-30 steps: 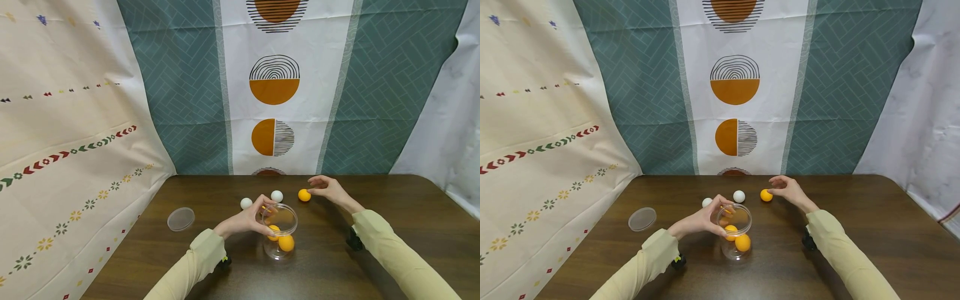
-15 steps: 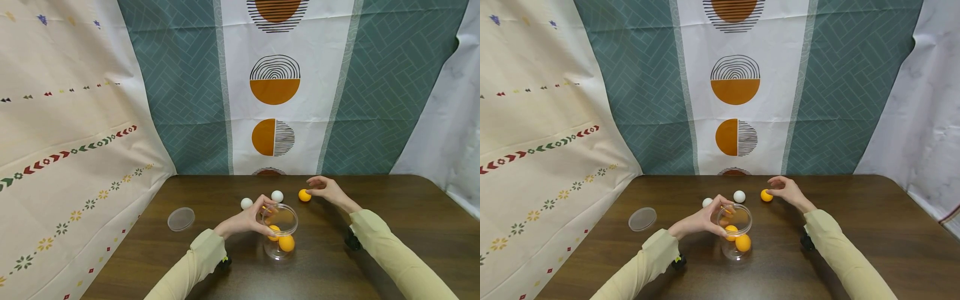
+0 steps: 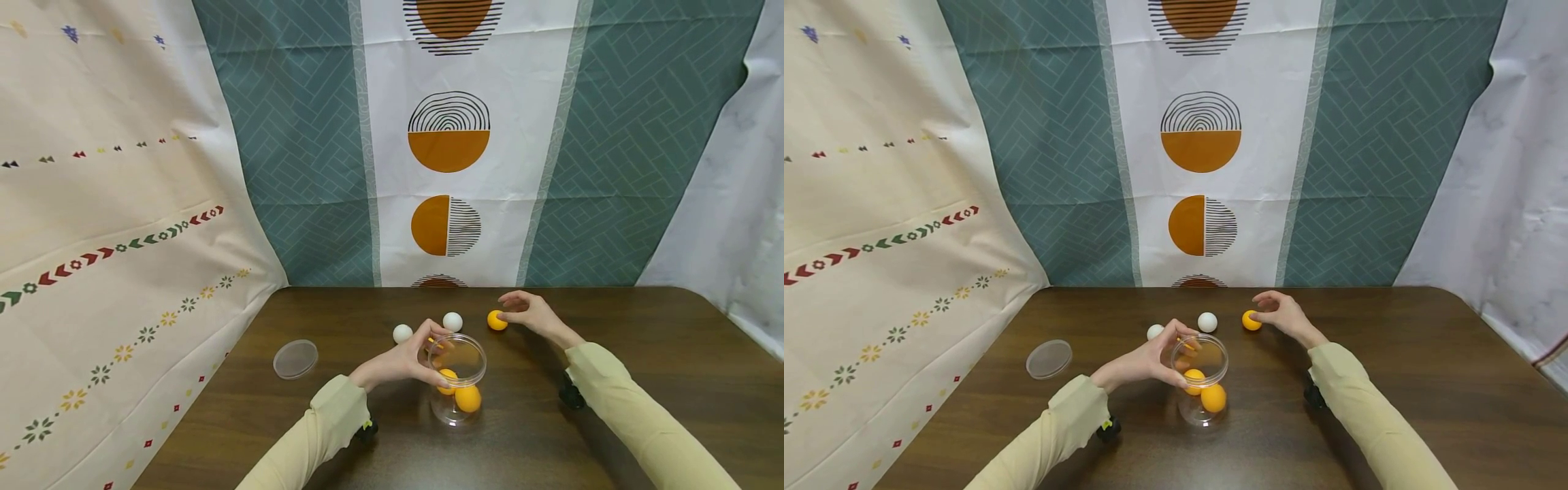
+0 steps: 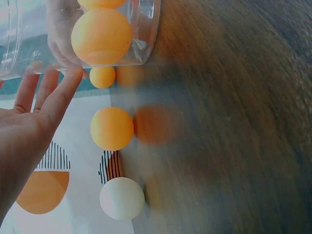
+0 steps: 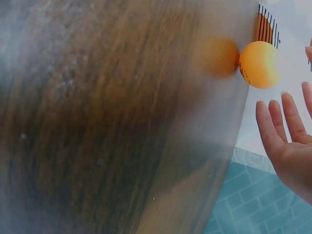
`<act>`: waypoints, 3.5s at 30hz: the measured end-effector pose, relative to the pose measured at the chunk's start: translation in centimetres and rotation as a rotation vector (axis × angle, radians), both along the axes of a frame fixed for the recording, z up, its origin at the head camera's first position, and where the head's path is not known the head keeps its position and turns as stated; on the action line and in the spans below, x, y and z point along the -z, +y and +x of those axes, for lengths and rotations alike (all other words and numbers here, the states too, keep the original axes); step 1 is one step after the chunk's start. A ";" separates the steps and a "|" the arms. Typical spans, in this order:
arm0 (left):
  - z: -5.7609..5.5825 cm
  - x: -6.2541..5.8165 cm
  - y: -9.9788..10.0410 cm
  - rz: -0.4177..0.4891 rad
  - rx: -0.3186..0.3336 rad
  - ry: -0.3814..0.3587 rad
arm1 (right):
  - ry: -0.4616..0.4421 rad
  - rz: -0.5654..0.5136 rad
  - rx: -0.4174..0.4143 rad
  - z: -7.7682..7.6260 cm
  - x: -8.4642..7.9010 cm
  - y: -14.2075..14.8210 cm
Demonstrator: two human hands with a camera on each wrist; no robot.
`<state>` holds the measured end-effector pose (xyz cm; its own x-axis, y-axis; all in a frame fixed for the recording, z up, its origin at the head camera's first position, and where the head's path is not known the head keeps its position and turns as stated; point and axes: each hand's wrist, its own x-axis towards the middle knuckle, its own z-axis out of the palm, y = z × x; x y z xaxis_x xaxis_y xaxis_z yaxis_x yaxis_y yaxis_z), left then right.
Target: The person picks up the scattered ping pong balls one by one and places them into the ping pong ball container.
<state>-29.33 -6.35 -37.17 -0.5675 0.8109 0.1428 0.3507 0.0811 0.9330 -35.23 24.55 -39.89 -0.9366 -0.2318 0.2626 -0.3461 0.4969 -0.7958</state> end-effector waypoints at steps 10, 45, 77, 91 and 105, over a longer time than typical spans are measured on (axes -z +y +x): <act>-1.0 1.3 0.0 0.010 -0.007 0.008 | -0.015 0.049 0.013 -0.4 0.4 -0.2; -1.1 1.3 0.2 0.017 0.016 0.016 | 0.007 0.114 0.039 -1.0 1.0 -1.2; -1.2 1.3 0.2 0.023 0.039 0.005 | -0.035 0.156 0.073 -1.5 1.5 -1.7; -1.0 1.3 0.2 0.018 0.030 0.016 | -0.015 0.165 0.069 -1.3 1.6 -1.3; -0.9 1.2 0.1 -0.006 0.026 0.019 | 0.004 0.136 0.059 -0.9 1.1 -1.1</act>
